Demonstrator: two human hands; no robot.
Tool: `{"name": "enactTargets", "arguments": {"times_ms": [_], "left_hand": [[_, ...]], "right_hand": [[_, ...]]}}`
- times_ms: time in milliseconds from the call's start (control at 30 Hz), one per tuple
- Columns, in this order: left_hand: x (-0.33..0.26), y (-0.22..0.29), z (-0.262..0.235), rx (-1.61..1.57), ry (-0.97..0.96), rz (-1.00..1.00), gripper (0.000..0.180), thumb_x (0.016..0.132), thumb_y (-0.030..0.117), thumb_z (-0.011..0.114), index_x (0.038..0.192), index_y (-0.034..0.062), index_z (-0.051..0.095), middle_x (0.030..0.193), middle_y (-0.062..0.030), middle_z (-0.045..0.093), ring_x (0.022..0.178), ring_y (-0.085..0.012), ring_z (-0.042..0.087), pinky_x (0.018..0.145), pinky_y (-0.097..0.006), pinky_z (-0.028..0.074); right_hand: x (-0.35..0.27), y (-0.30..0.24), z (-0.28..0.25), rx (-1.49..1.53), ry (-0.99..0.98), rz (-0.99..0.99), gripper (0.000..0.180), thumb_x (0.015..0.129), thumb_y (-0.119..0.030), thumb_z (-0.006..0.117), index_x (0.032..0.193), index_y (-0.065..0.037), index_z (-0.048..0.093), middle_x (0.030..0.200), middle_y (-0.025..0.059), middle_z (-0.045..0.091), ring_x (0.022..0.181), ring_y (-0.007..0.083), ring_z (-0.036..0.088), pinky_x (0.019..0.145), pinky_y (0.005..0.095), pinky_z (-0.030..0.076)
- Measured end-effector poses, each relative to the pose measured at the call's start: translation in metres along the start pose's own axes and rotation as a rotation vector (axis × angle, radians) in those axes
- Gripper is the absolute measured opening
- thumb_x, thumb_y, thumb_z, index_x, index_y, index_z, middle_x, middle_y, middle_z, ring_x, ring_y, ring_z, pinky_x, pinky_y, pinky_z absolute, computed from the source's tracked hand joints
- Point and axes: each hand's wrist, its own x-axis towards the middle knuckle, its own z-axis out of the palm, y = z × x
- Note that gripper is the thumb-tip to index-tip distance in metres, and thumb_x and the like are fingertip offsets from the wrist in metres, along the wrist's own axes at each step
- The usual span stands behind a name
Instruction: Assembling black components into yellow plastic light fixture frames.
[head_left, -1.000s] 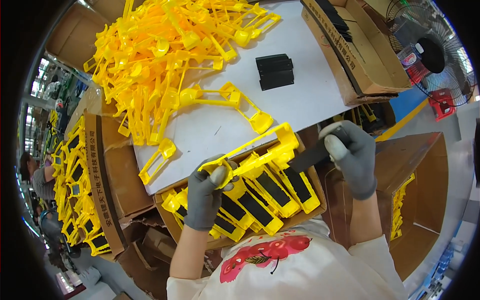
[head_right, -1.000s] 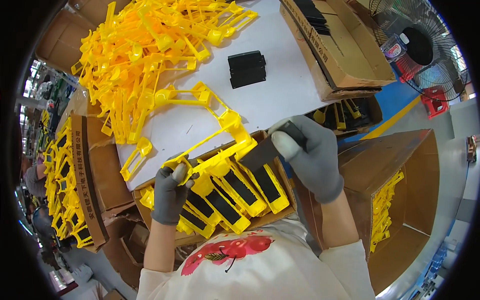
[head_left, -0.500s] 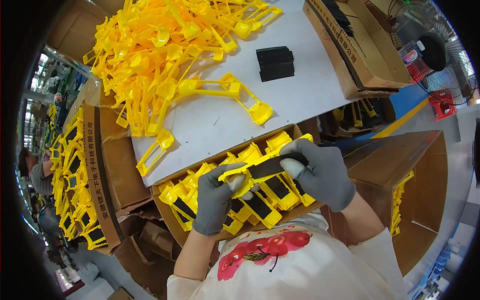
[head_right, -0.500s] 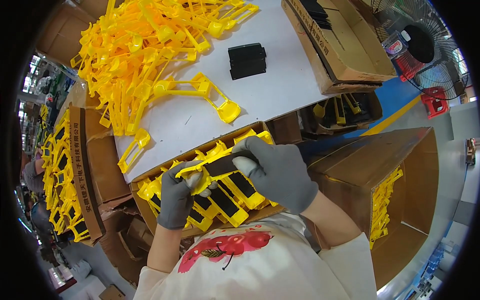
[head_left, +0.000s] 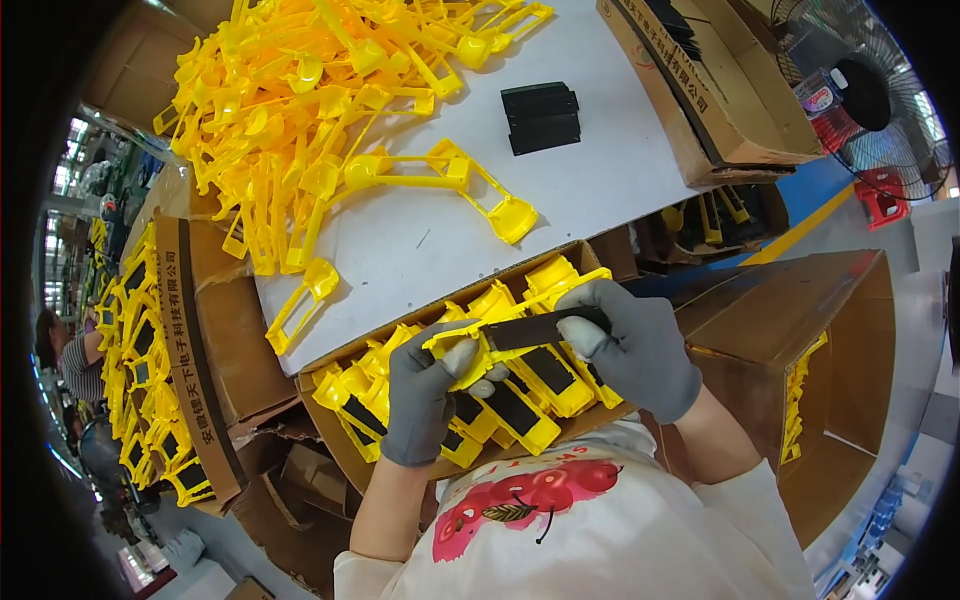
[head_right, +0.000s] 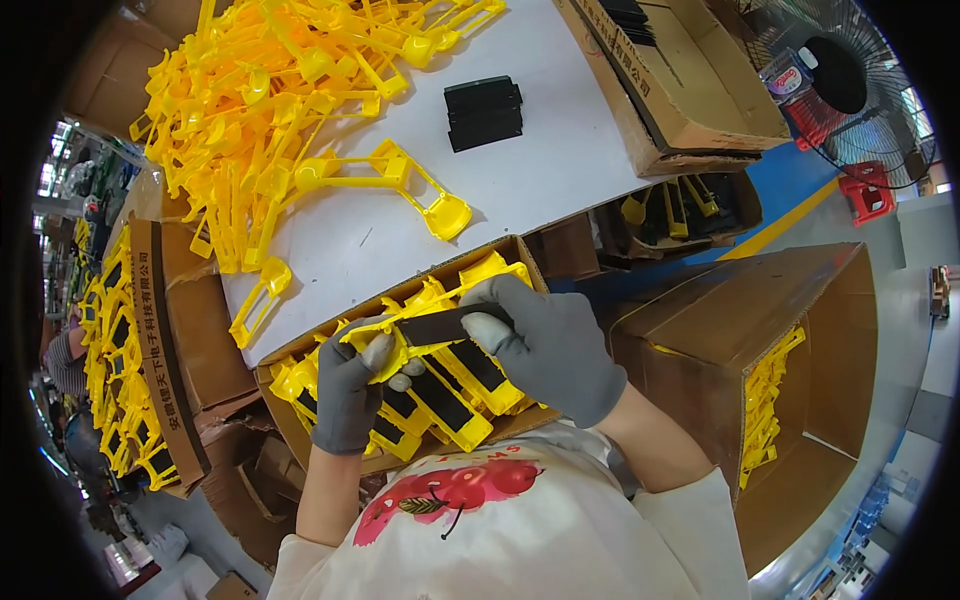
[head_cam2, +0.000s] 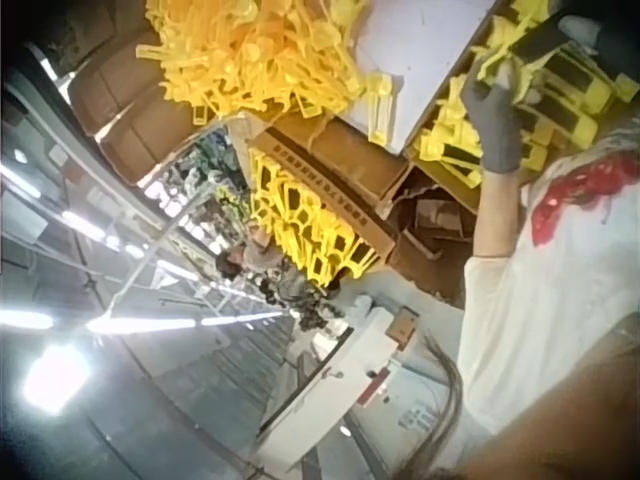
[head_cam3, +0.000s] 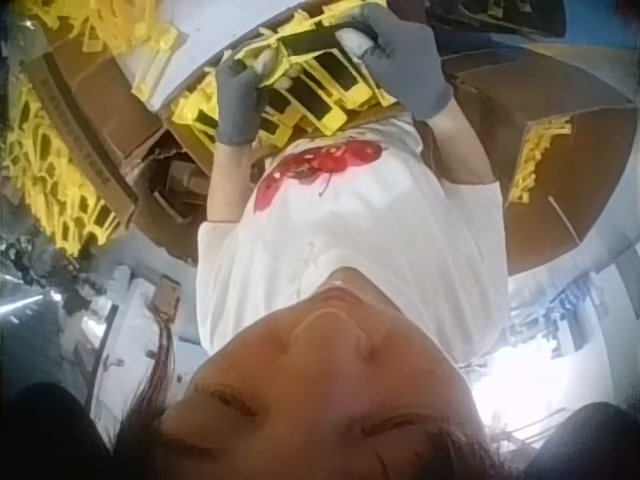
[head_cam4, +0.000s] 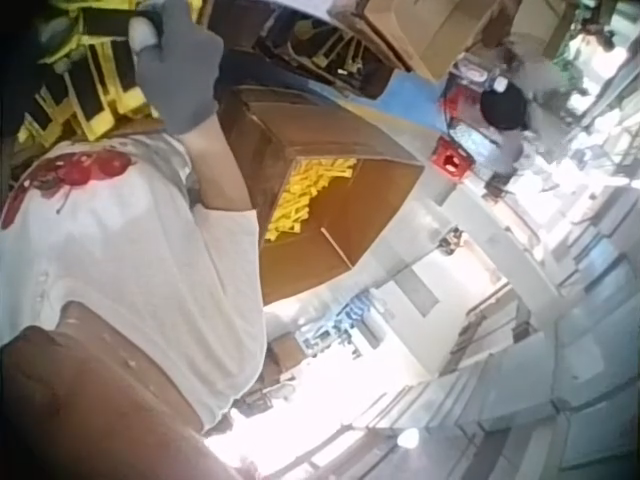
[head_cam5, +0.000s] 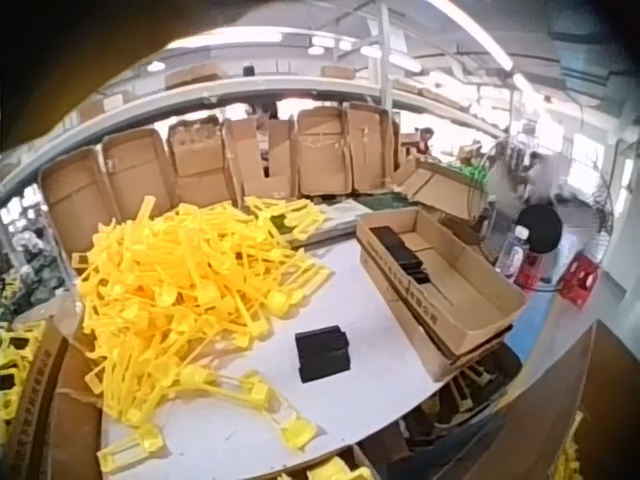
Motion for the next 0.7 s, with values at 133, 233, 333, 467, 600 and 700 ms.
{"name": "enactTargets", "arguments": {"times_ms": [133,233,333,467,600,700], "left_hand": [[0.000,-0.002,0.005,-0.017,-0.001,-0.014,0.030,0.091,0.008,0.058,0.118,-0.0052,0.059,0.098,-0.0179,0.066,0.076,-0.0245,0.070,0.060,-0.026,0.057],[-0.003,-0.002,0.005,-0.021,-0.025,-0.014,0.030,0.090,0.007,0.059,0.117,-0.0053,0.060,0.096,-0.0168,0.067,0.075,-0.0224,0.070,0.060,-0.026,0.056],[-0.001,-0.001,0.011,0.046,0.003,-0.006,0.028,0.089,0.005,0.060,0.114,-0.0057,0.061,0.093,-0.0155,0.068,0.074,-0.0203,0.070,0.060,-0.025,0.055],[-0.002,0.002,0.021,0.137,0.093,-0.016,0.026,0.085,0.002,0.060,0.110,-0.0058,0.059,0.091,-0.0156,0.065,0.067,-0.0216,0.067,0.049,-0.022,0.051],[-0.010,0.012,0.018,0.203,0.100,0.023,0.024,0.082,0.000,0.063,0.105,-0.0072,0.061,0.086,-0.0153,0.065,0.063,-0.0207,0.067,0.049,-0.022,0.050],[-0.015,0.011,0.006,0.235,0.060,0.014,0.024,0.081,-0.001,0.064,0.104,-0.0074,0.063,0.082,-0.0142,0.066,0.061,-0.0196,0.067,0.048,-0.022,0.050]], "right_hand": [[-0.001,0.001,0.003,-0.105,0.022,-0.025,0.012,0.088,-0.018,0.066,0.095,-0.008,0.063,0.078,0.0117,0.068,0.068,0.0303,0.067,0.058,0.0331,0.052],[-0.004,0.004,0.007,-0.226,0.027,-0.053,0.014,0.088,-0.019,0.067,0.095,-0.009,0.061,0.075,0.0114,0.067,0.067,0.0297,0.067,0.056,0.0346,0.052],[-0.002,0.010,0.008,-0.251,-0.001,-0.094,0.017,0.088,-0.022,0.066,0.098,-0.010,0.059,0.073,0.0106,0.066,0.065,0.0300,0.066,0.054,0.0359,0.051],[-0.001,0.004,0.003,-0.384,0.005,0.001,0.035,0.084,-0.040,0.069,0.105,-0.014,0.057,0.070,0.0085,0.065,0.062,0.0296,0.066,0.052,0.0363,0.049],[0.004,-0.010,-0.018,-0.572,0.128,-0.020,0.065,0.074,-0.050,0.074,0.123,-0.013,0.055,0.083,0.0091,0.061,0.077,0.0250,0.064,0.065,0.0354,0.052],[0.001,0.014,-0.011,-0.113,-0.016,-0.062,0.055,0.076,-0.036,0.078,0.120,-0.008,0.059,0.088,0.0103,0.064,0.081,0.0258,0.065,0.068,0.0346,0.052]]}}
